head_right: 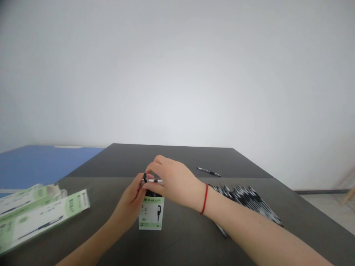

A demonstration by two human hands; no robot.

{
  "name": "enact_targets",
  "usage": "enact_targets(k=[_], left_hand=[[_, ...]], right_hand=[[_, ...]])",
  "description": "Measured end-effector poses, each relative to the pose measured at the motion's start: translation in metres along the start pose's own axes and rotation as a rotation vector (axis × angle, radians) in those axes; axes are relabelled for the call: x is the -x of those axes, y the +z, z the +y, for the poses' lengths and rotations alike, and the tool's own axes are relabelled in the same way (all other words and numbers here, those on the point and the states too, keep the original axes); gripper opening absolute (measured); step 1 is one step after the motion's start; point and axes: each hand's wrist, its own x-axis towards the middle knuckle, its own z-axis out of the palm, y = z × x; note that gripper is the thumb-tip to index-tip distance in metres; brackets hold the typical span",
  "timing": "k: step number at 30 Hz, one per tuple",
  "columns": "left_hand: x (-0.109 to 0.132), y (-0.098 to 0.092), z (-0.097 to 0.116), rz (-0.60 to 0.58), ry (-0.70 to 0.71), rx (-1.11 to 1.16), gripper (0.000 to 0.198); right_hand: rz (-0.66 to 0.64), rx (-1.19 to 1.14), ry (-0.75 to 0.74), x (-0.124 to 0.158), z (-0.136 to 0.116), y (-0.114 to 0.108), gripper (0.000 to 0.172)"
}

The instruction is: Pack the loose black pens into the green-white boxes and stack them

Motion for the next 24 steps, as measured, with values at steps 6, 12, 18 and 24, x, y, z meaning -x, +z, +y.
enact_targets(k=[6, 12, 18, 24], left_hand=[[0.007, -0.006, -0.003, 0.017, 0.156, -0.026, 0.027], [0.008, -0.016, -0.003, -0.047, 0.240, -0.081, 0.020], [-0.010, -0.035, 0.011, -0.187, 0.124, -0.092, 0.015], [-0.016, -0.054, 0.018, -0.324, 0.138, -0.145, 0.022]], right_hand=[[-0.077, -0.012, 0.009, 0.011, 0.009, 0.025, 0.009], [0.062, -0.265, 0.054, 0.027, 0.018, 0.029, 0.017], [0.027, -0.343, 0.029, 0.028, 0.023, 0.025, 0.015], [0.101, -0.287, 0.058, 0.032, 0.016, 0.032, 0.018]])
